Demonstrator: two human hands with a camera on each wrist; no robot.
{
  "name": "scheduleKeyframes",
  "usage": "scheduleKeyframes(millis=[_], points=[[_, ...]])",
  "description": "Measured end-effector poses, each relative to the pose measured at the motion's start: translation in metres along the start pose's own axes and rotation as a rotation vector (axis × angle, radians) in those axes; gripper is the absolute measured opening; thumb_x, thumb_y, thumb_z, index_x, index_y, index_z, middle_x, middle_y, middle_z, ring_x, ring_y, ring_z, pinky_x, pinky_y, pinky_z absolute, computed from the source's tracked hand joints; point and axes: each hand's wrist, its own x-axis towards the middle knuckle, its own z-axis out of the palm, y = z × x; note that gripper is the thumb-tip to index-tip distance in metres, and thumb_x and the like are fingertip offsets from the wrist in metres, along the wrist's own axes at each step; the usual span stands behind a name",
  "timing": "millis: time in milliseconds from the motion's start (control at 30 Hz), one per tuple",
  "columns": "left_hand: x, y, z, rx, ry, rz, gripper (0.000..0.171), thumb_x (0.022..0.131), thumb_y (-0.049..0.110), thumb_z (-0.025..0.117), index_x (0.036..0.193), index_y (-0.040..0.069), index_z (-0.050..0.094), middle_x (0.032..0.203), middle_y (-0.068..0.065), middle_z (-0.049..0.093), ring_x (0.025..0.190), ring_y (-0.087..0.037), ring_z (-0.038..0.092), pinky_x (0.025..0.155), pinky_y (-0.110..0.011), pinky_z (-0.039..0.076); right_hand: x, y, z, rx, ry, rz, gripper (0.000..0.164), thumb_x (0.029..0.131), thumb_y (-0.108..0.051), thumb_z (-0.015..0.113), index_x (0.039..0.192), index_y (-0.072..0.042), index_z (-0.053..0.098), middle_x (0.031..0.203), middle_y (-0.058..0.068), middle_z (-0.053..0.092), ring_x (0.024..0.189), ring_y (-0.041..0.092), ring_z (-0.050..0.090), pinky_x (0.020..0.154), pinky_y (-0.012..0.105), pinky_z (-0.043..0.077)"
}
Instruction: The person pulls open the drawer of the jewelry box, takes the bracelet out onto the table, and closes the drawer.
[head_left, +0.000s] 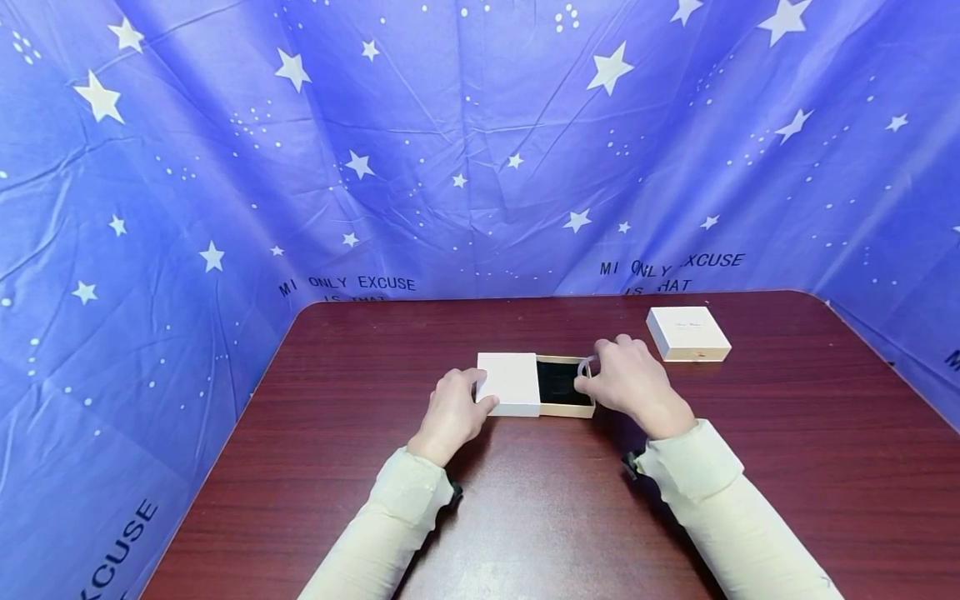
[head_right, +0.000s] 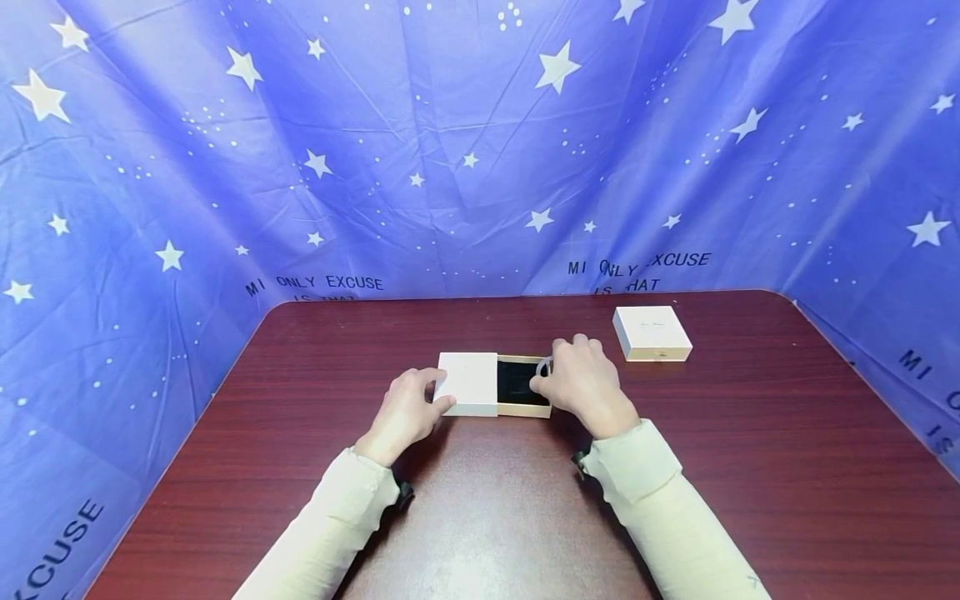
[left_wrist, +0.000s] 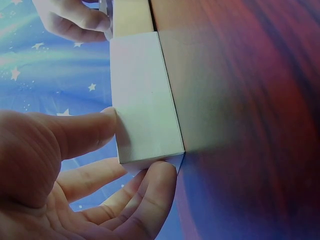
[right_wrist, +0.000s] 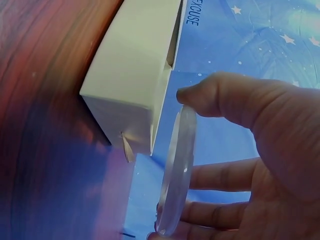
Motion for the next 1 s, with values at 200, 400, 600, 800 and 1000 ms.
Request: scheduleKeyframes(millis=[200, 400, 600, 800, 1000], points=[[0.001, -0.001, 0.000, 0.006, -0.001, -0.005, 0.040, 0.084, 0.021, 0.073, 0.119, 0.005, 0.065, 0.105, -0.016, 0.061, 0.099, -0.033, 0.060, 0.085, -0.045, 0.047, 0.000, 0.003, -0.002, 0.006, 0.017, -0.003, 0.047, 0.070, -0.035, 0.068, 0.099, 0.002, 0.063, 0.098, 0.025, 0.055, 0.095, 0.045, 0.052, 0.075, 0.055, 0.044], [0.001, -0.001, 0.000, 0.003, -0.004, -0.010, 0.040, 0.084, 0.021, 0.073, 0.119, 0.006, 0.065, 0.105, -0.016, 0.061, 0.099, -0.033, 0.060, 0.085, -0.045, 0.047, 0.000, 0.007, -0.004, 0.011, 0.004, 0.007, 0.044, 0.071, -0.034, 0.067, 0.097, 0.001, 0.063, 0.096, 0.025, 0.055, 0.093, 0.046, 0.051, 0.075, 0.055, 0.044], [0.001, 0.000, 0.000, -0.005, -0.013, -0.021, 0.040, 0.084, 0.022, 0.073, 0.120, 0.007, 0.064, 0.107, -0.016, 0.061, 0.101, -0.034, 0.059, 0.086, -0.046, 0.047, 0.000, 0.011, -0.004, -0.006, -0.001, 0.018, 0.045, 0.073, -0.036, 0.067, 0.096, 0.002, 0.062, 0.095, 0.025, 0.055, 0.092, 0.046, 0.053, 0.074, 0.055, 0.044], [0.001, -0.001, 0.000, 0.000, -0.011, -0.017, 0.040, 0.084, 0.022, 0.073, 0.120, 0.007, 0.064, 0.107, -0.016, 0.061, 0.101, -0.034, 0.060, 0.086, -0.046, 0.046, 0.000, 0.013, -0.005, -0.001, -0.006, 0.031, 0.045, 0.072, -0.037, 0.068, 0.095, 0.002, 0.062, 0.093, 0.025, 0.055, 0.090, 0.045, 0.053, 0.071, 0.055, 0.045], [0.001, 0.000, 0.000, -0.005, -0.011, -0.017, 0.040, 0.084, 0.021, 0.073, 0.120, 0.006, 0.064, 0.106, -0.016, 0.061, 0.101, -0.033, 0.059, 0.087, -0.046, 0.046, 0.000, 0.014, -0.006, -0.003, -0.014, 0.048, 0.048, 0.073, -0.040, 0.068, 0.095, 0.002, 0.062, 0.093, 0.026, 0.055, 0.091, 0.047, 0.053, 0.070, 0.056, 0.045]])
